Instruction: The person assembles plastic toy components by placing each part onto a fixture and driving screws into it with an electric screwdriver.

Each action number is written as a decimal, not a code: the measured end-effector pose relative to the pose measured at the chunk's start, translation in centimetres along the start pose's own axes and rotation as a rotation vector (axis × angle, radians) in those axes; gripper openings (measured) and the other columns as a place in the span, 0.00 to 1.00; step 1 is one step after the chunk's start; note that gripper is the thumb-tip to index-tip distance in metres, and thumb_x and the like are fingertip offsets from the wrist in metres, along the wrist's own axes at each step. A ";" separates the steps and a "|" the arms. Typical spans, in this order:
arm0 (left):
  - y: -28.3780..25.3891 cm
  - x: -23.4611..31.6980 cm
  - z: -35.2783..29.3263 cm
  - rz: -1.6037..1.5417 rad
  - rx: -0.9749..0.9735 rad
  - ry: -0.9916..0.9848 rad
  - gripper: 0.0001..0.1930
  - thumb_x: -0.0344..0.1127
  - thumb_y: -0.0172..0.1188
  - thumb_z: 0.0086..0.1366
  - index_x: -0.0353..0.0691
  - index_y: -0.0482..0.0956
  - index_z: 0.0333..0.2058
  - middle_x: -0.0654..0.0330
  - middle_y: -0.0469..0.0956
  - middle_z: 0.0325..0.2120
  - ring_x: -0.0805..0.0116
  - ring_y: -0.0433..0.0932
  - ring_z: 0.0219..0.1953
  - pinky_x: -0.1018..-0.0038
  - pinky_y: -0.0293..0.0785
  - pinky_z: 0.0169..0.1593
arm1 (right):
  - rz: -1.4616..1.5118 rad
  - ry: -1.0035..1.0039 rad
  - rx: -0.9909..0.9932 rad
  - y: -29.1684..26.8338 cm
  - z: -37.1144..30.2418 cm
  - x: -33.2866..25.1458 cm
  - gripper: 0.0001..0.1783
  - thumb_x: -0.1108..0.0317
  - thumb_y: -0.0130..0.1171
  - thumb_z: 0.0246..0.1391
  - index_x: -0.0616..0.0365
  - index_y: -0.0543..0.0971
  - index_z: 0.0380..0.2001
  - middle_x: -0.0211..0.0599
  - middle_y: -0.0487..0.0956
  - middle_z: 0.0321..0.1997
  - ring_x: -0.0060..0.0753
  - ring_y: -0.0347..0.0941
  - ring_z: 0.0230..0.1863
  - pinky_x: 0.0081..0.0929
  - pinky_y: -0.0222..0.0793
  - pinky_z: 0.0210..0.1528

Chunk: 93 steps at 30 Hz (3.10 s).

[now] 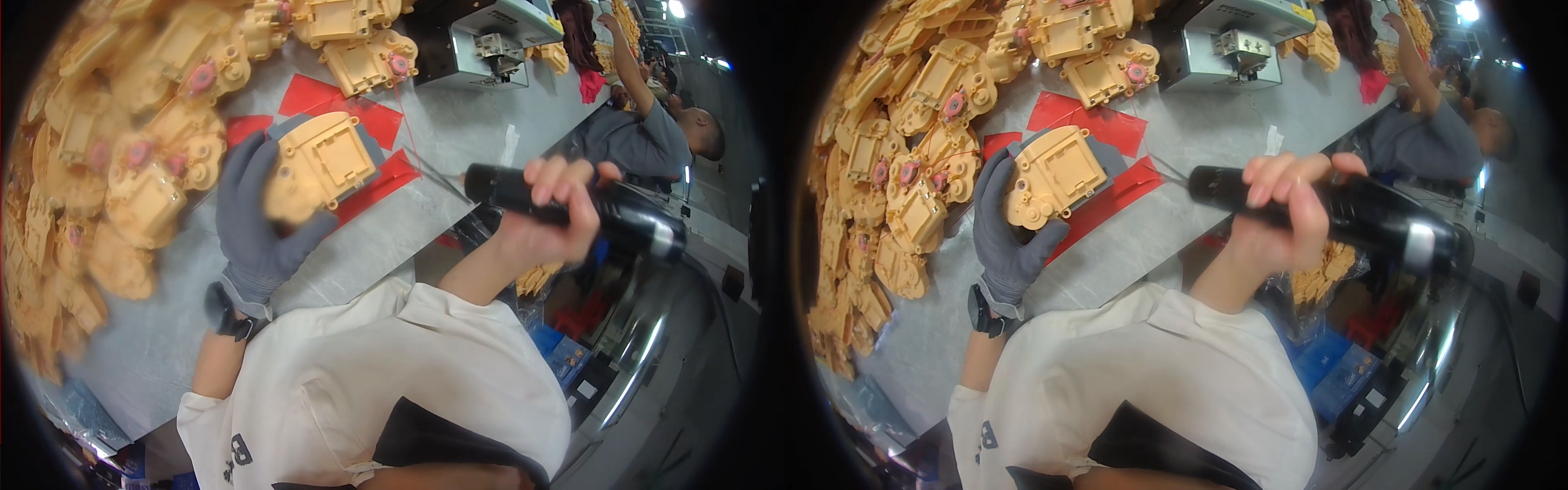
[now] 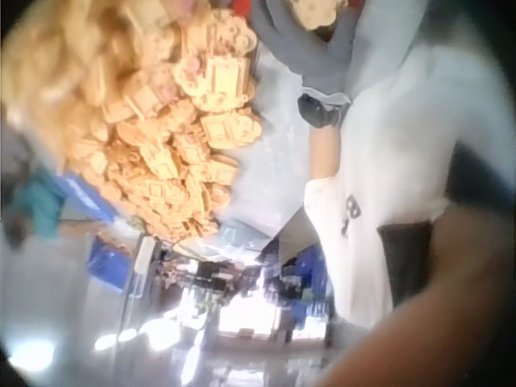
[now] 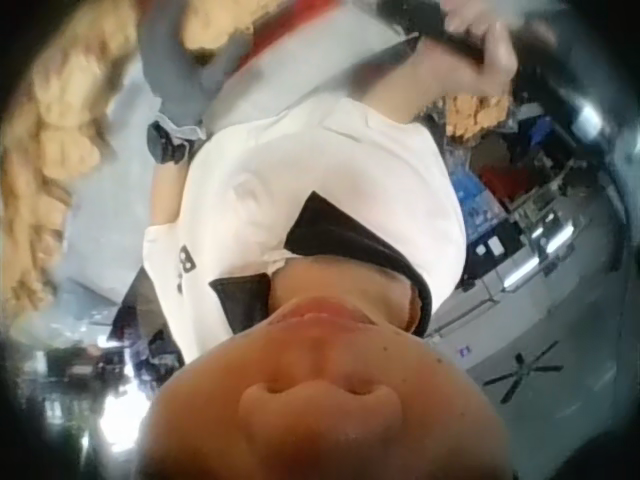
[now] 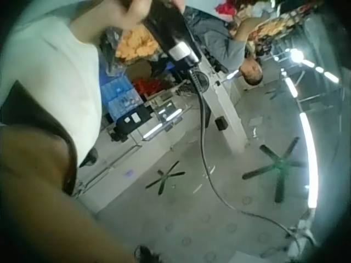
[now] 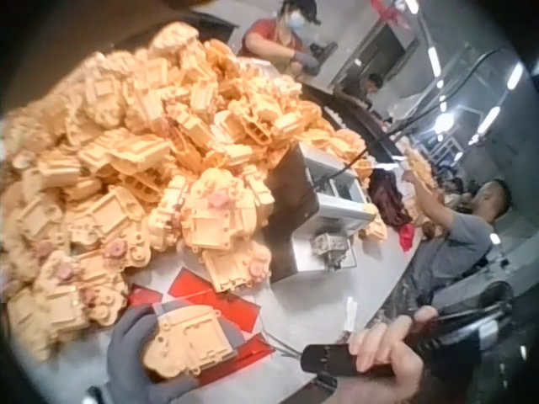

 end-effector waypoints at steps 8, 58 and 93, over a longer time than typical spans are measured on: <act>-2.0 2.4 -0.7 -0.021 0.106 0.287 0.28 0.30 0.70 0.43 0.44 0.72 0.46 0.47 0.64 0.53 0.45 0.64 0.54 0.57 0.63 0.54 | 0.267 0.353 -0.295 11.1 -3.0 5.7 0.30 0.75 0.47 0.43 0.56 0.60 0.54 0.36 0.67 0.20 0.31 0.66 0.18 0.33 0.66 0.30; -2.7 1.1 -0.8 0.022 0.214 0.151 0.15 0.32 0.68 0.42 0.47 0.73 0.30 0.59 0.71 0.42 0.52 0.68 0.48 0.61 0.68 0.47 | 0.179 0.327 -0.355 13.4 -2.4 7.1 0.26 0.73 0.46 0.45 0.58 0.63 0.52 0.34 0.65 0.22 0.29 0.63 0.18 0.32 0.63 0.30; -1.6 -0.3 -0.5 -0.010 0.122 0.031 0.39 0.39 0.68 0.43 0.34 0.62 0.54 0.48 0.68 0.49 0.48 0.67 0.50 0.60 0.65 0.53 | -0.316 0.050 -0.342 17.8 -2.3 6.9 0.24 0.75 0.47 0.40 0.63 0.63 0.46 0.37 0.63 0.16 0.31 0.61 0.14 0.35 0.65 0.24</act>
Point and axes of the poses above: each hand's wrist, its own z-axis towards the middle knuckle, its own y-axis out of the palm, x = y × z, the point moved 10 cm from there along z, towards the middle knuckle
